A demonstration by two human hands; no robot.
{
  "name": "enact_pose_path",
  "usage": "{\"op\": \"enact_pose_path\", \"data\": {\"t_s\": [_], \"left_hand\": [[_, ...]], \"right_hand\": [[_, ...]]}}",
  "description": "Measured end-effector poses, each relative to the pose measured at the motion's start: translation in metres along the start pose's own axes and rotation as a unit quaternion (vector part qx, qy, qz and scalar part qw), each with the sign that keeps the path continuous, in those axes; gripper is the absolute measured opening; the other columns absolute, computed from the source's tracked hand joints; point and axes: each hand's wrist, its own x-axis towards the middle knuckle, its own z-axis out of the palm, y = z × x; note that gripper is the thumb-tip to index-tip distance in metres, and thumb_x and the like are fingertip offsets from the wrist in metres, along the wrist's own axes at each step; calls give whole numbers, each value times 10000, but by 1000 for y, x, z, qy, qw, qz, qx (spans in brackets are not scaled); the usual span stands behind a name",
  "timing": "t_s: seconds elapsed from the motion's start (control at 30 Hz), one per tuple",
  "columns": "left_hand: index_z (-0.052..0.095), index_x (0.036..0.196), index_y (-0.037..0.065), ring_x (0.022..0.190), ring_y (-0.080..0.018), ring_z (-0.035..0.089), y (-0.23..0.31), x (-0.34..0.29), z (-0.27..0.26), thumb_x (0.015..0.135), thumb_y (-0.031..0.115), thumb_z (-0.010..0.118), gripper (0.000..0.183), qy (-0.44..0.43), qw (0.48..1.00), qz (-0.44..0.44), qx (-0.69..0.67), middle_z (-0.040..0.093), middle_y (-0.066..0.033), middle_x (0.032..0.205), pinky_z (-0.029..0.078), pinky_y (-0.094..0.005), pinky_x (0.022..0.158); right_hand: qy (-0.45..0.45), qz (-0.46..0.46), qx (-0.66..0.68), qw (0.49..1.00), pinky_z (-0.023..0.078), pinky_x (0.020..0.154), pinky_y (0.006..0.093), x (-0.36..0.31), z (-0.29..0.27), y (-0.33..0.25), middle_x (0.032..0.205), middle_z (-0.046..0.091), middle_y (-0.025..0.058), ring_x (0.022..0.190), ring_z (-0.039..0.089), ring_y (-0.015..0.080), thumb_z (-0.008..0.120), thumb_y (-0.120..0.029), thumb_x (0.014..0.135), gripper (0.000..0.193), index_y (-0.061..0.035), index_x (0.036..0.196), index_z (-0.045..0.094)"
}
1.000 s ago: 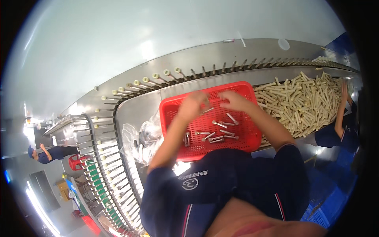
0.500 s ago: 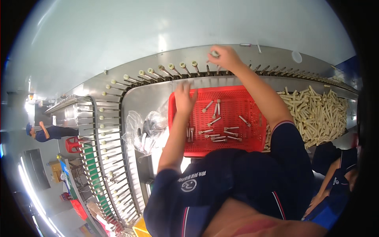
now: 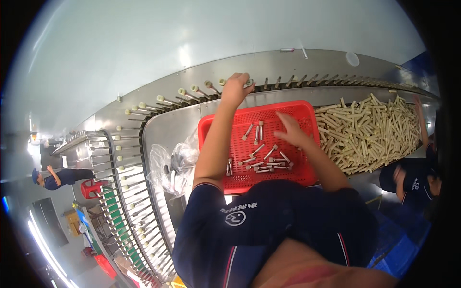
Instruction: The person sorts small metal components from a red basket onto individual holders on a moving conveyor belt by hand.
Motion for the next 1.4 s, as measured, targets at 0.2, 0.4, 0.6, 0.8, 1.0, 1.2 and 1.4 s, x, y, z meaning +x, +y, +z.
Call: {"op": "enact_pose_path", "data": {"t_s": [0.2, 0.4, 0.6, 0.8, 1.0, 1.2, 1.4], "left_hand": [[543, 806, 18, 623, -354, 579, -6, 53, -2, 754, 217, 739, 284, 88, 994, -12, -64, 586, -167, 701, 461, -415, 562], [549, 719, 67, 607, -294, 563, 78, -13, -69, 744, 155, 721, 195, 42, 975, 120, -184, 551, -97, 653, 471, -390, 562], [630, 1004, 132, 890, -313, 618, -1, -168, 59, 736, 169, 724, 287, -193, 961, 76, 184, 632, -143, 932, 503, -413, 744], [590, 1037, 32, 975, -349, 555, 15, -50, 23, 723, 166, 735, 371, 114, 990, -49, 68, 572, -165, 1057, 458, -433, 828], [612, 920, 56, 831, -277, 634, -9, 46, 19, 694, 234, 789, 337, -25, 989, -5, 145, 660, -110, 825, 496, -376, 726], [612, 871, 88, 557, -298, 595, 79, 57, -26, 727, 217, 740, 232, 86, 989, 2, -122, 611, -96, 684, 481, -384, 513], [604, 1115, 81, 969, -307, 589, 68, -121, 57, 749, 76, 681, 374, -200, 967, -68, -142, 603, -149, 1040, 479, -401, 822]], "right_hand": [[219, -57, 75, 971, 433, 921, 339, 148, -73, -42, 1101, 614, 140, 1049, 571, 266, 639, -147, 836, 395, -17, 1197, 543], [249, -77, 165, 951, 428, 918, 315, 181, -93, -21, 1048, 632, 86, 1016, 573, 185, 628, -85, 831, 361, -35, 1181, 556], [147, -196, 15, 969, 387, 971, 341, 203, -88, -84, 1130, 598, 117, 1113, 525, 252, 649, -189, 823, 481, -69, 1266, 505], [38, -140, -123, 982, 475, 567, 394, 210, -90, -19, 601, 602, 38, 591, 610, 228, 729, -305, 747, 303, -48, 851, 607], [126, -196, 141, 962, 431, 506, 253, 137, -181, -61, 649, 593, 27, 553, 559, 100, 713, -142, 752, 202, -51, 843, 557], [-24, -175, -17, 984, 478, 824, 350, 27, -42, 33, 1049, 588, 137, 968, 588, 232, 709, -212, 759, 395, -47, 1089, 568], [71, -49, 237, 968, 435, 891, 369, 76, -31, -17, 1070, 565, 146, 1012, 556, 287, 627, -80, 778, 302, -32, 1072, 578]]}}
